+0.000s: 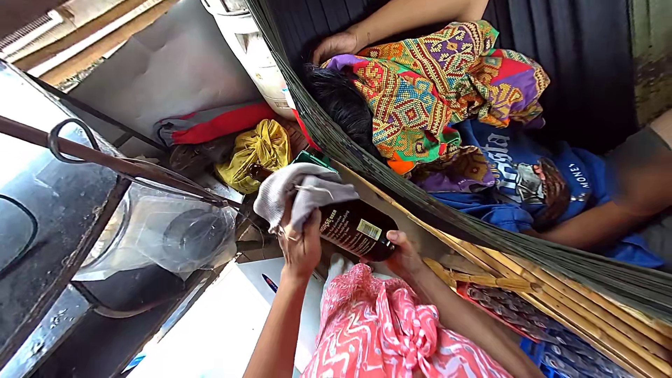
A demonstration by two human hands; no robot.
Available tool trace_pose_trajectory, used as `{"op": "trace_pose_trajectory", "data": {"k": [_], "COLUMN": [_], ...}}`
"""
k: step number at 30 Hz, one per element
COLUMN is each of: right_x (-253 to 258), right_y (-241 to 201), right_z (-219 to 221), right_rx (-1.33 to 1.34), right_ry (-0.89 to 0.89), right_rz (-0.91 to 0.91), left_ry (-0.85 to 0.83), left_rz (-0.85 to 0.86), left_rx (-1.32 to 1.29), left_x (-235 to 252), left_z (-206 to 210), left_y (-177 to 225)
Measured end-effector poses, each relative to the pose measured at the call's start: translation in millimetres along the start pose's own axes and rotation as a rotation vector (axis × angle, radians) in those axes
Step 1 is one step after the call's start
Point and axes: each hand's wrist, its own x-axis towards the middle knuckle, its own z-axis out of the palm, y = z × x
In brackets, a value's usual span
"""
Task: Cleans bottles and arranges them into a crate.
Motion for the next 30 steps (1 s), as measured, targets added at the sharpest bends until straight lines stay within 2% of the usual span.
{"op": "trace_pose_trajectory", "data": {"k": [4, 7, 9, 11, 15, 17, 20, 22, 26, 28, 30], "right_x": [9, 18, 20, 22, 22, 19, 12, 8, 8, 12, 13], "right_y": [0, -9, -13, -14, -7, -4, -1, 1, 15, 19, 17], "right_z": [8, 16, 23, 22, 11, 3, -10, -22, -35, -46, -50], "right_rx": [0.022, 0.006, -0.021, -0.067, -0.08, -0.048, 0.049, 0.09, 0.239, 0.278, 0.234], "right_ry": [0.024, 0.026, 0.027, -0.001, -0.156, -0.234, -0.36, -0.454, -0.402, -0.395, -0.312], "right_rz": [-0.001, -0.03, -0.073, -0.122, -0.176, -0.166, -0.074, 0.005, 0.143, 0.204, 0.26], "left_ry": [0.177, 0.109, 0.006, -0.003, 0.232, 0.255, 0.183, 0.057, -0.287, -0.289, -0.199], "left_rz": [-0.379, -0.526, -0.42, -0.354, -0.529, -0.478, -0.347, -0.304, -0.34, -0.368, -0.399], "left_rx": [-0.581, -0.68, -0.629, -0.621, -0.782, -0.765, -0.688, -0.738, -0.941, -0.929, -0.878], "left_x": [-8, -45, -71, -76, -43, -18, 16, 40, 55, 49, 44], "left_z": [27, 54, 65, 68, 52, 34, -1, -23, -30, -19, -10], "left_y": [8, 32, 36, 36, 45, 38, 20, 21, 20, 23, 28]}}
